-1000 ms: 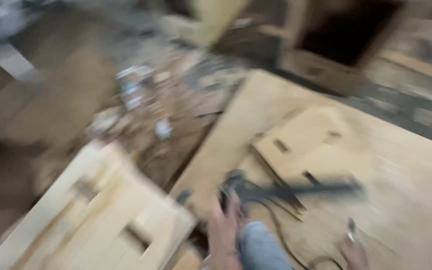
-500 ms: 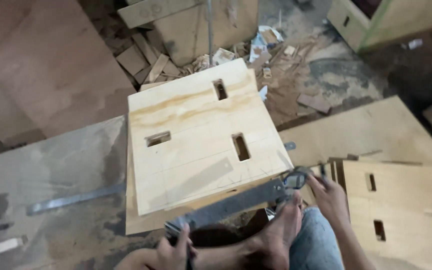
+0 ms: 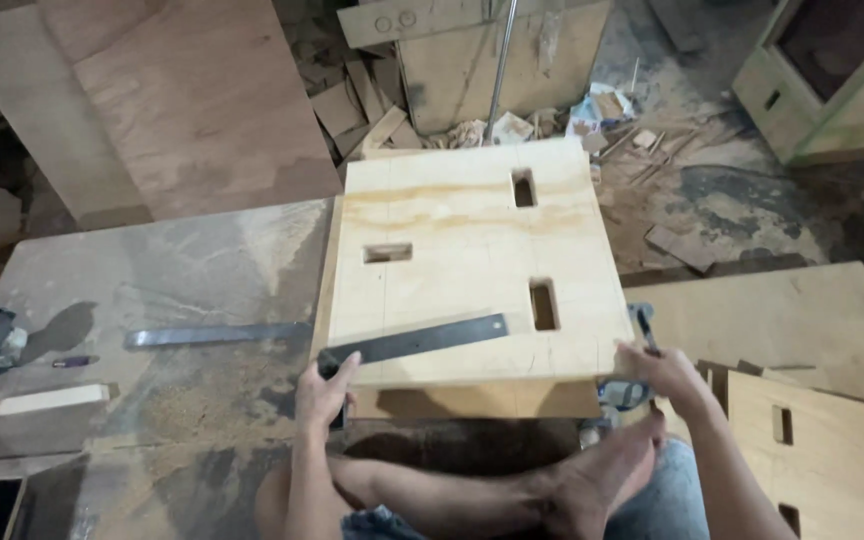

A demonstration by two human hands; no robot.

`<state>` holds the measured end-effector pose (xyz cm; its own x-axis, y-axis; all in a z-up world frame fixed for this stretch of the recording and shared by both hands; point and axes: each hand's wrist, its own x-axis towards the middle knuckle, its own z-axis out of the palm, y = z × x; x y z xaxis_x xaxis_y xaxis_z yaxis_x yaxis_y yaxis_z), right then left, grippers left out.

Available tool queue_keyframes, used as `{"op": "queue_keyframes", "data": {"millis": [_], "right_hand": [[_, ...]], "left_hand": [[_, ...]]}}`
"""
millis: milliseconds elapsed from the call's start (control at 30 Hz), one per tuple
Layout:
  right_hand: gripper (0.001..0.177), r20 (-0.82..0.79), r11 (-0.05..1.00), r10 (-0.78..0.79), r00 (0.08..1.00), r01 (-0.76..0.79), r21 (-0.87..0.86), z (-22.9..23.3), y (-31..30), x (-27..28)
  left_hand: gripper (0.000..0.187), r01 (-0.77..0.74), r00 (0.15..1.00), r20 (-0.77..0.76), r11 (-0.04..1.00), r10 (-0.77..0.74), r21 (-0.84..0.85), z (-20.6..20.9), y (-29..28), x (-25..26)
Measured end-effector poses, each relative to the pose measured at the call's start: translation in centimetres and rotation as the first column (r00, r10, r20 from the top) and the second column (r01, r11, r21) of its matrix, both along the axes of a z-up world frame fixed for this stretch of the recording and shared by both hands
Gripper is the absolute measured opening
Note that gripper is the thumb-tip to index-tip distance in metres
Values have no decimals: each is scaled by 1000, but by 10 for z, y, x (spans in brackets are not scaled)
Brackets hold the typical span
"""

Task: Marking lines on a plywood board using a square ruler and a marker for precise cutting or assembly.

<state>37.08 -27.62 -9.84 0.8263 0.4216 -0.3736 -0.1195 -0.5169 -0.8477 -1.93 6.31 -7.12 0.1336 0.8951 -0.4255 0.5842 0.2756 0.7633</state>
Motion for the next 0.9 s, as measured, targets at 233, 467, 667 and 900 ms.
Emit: {"op": "queue_keyframes", "data": {"millis": [233, 467, 667, 900], "right_hand": [[41, -160, 957, 179, 971, -210, -202, -34, -43, 28], [46, 164, 971, -110, 980, 141, -191, 76, -63, -38], [46, -165, 892, -273, 948, 313, 326, 21, -94, -78], [22, -140, 882, -388, 911, 411, 230, 40, -70, -92]], "left_hand": [[48, 26, 1000, -12, 972, -29, -232, 39, -19, -28], [42, -77, 996, -43, 994, 74, -71, 94, -102, 21], [36, 187, 976, 157, 954, -153, -234, 71, -195, 83], [34, 130, 991, 36, 970, -125, -208, 52, -201, 94]]}}
